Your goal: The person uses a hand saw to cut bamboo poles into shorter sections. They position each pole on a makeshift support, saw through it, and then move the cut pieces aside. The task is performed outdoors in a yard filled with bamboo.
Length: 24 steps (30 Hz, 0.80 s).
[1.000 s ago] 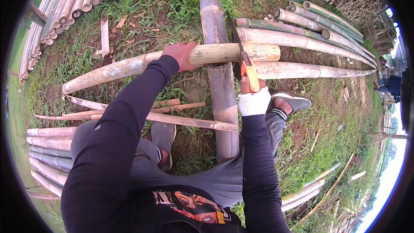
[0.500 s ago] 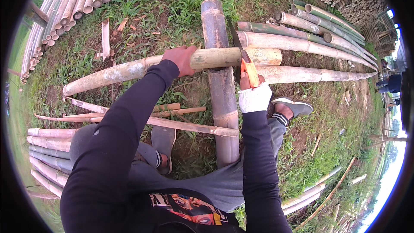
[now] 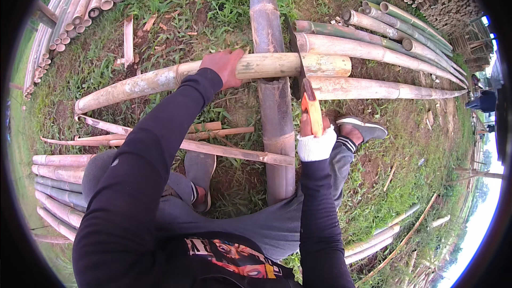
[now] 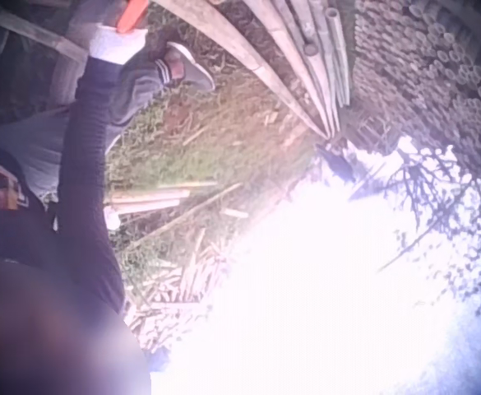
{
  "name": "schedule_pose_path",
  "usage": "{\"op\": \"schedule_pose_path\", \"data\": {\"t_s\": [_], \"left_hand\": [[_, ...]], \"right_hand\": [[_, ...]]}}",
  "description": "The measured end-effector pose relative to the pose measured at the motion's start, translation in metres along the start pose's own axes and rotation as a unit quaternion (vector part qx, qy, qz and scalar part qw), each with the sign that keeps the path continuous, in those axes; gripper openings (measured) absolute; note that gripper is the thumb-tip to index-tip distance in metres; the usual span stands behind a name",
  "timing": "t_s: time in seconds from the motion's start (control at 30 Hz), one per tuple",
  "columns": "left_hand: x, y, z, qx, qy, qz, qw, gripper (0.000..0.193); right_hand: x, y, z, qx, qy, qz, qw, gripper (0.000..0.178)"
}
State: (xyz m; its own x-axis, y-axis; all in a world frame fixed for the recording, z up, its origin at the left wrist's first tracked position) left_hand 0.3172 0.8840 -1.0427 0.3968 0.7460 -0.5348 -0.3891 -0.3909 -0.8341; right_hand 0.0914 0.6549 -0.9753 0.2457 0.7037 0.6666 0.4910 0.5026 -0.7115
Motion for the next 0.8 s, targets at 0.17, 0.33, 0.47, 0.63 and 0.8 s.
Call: {"op": "schedule_pose_path", "data": {"t_s": [0.17, 0.33, 0.47, 0.63, 0.8], "left_hand": [[-0.004, -0.006, 0.005, 0.021, -0.016, -0.008, 1.0, 0.079], [0.001, 0.001, 0.002, 0.015, -0.009, -0.003, 1.0, 0.079], [0.005, 0.004, -0.002, 0.005, 0.0, -0.001, 1.0, 0.078], [-0.001, -0.005, 0.003, -0.001, 0.003, 0.002, 1.0, 0.079], [-0.002, -0.005, 0.003, 0.014, -0.009, -0.007, 1.0, 0.079]], "right_hand": [[0.019, 0.009, -0.028, -0.016, -0.04, 0.001, 0.999, 0.029], [-0.013, -0.082, 0.142, 0.024, 0.089, 0.019, 0.996, 0.022], [0.003, -0.069, 0.109, -0.029, -0.007, -0.01, 0.999, 0.021], [0.002, 0.025, -0.045, -0.018, -0.014, 0.023, 0.999, 0.03], [-0.008, -0.026, 0.046, 0.0, 0.016, 0.027, 0.999, 0.024]]}}
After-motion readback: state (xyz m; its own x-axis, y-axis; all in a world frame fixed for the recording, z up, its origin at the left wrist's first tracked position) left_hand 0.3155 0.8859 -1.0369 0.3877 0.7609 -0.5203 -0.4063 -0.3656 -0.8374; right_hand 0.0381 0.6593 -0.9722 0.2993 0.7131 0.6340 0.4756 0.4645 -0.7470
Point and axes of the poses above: each hand's wrist, its own z-axis away from the middle knuckle, its own y-axis out of the palm, x = y × z, the point moved 10 cm from there along -z, towards the middle knuckle, and after that the axes turned 14 degrees about z, right-handed, at the moved point
